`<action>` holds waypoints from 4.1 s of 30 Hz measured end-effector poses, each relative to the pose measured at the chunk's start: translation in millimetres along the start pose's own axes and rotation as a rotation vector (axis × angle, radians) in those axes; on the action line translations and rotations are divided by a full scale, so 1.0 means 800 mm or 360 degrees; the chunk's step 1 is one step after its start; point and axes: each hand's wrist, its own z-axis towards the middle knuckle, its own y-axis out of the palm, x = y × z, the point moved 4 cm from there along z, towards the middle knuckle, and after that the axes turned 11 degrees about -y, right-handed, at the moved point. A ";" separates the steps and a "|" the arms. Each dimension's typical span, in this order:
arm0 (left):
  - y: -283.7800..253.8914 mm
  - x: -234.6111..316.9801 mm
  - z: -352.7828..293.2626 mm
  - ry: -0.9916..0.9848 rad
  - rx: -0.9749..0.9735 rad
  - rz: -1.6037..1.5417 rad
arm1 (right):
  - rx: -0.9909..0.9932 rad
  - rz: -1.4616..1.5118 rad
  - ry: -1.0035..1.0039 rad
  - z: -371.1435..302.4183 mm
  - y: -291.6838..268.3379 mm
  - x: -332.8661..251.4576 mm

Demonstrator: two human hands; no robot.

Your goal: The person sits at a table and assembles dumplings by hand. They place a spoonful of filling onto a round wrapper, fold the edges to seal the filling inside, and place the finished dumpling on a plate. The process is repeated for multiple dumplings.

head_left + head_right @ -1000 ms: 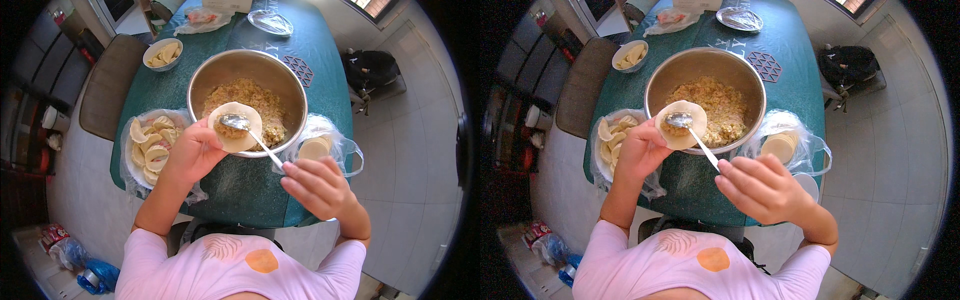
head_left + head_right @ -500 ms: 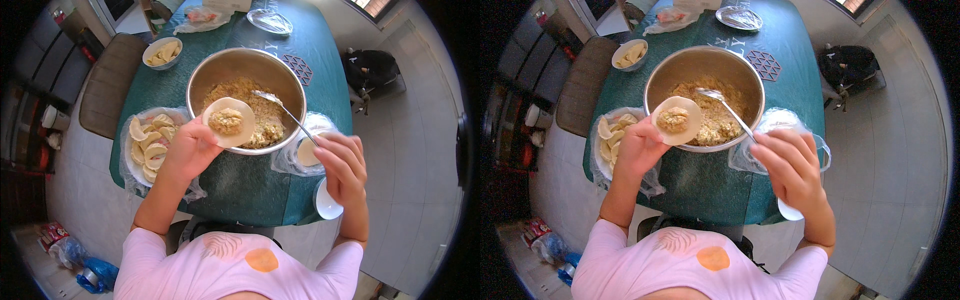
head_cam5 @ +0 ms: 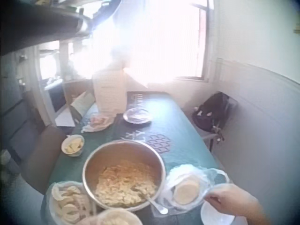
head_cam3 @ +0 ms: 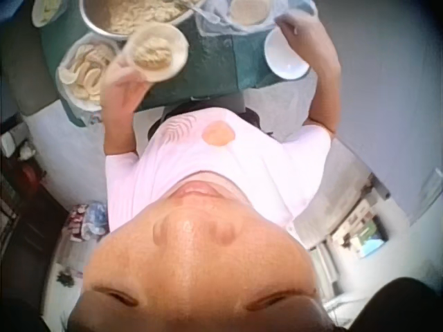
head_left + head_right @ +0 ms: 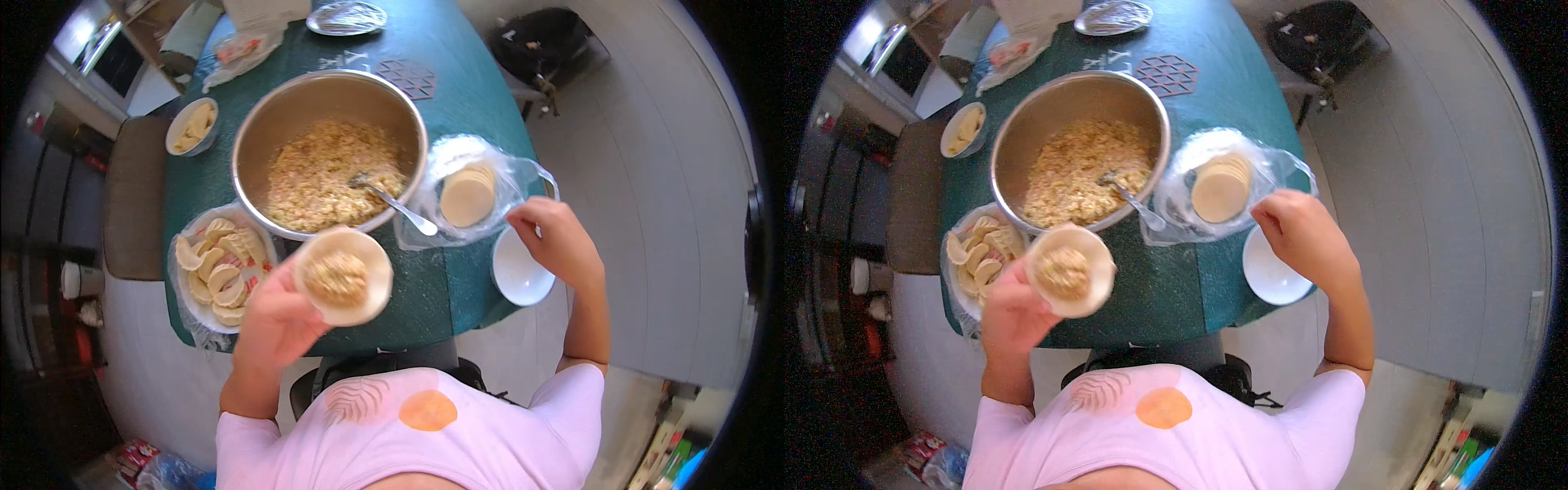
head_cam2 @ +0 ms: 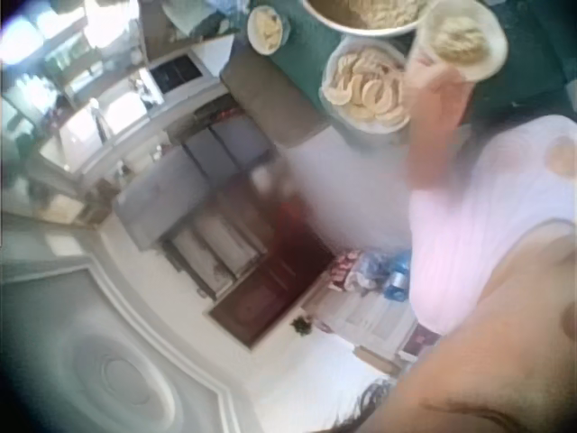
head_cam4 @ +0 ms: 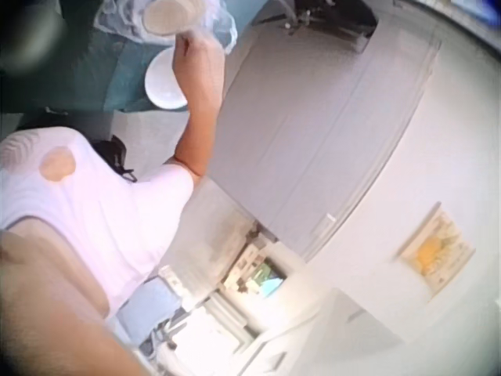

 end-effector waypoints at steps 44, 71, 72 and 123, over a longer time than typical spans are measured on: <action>0.097 -0.119 0.129 -0.0472 -0.0437 -0.0012 | 0.0429 -0.0122 -0.0005 -0.127 0.035 0.019; 0.102 -0.108 0.133 -0.0519 -0.0513 -0.0094 | 0.0734 0.0694 -0.0550 -0.139 0.012 -0.012; 0.098 -0.104 0.135 -0.0499 -0.0500 -0.0057 | 0.0740 0.0632 -0.0374 -0.137 0.014 -0.006; 0.100 -0.087 0.102 -0.0171 0.0023 0.0605 | 0.0891 0.0796 -0.0591 -0.092 0.023 -0.043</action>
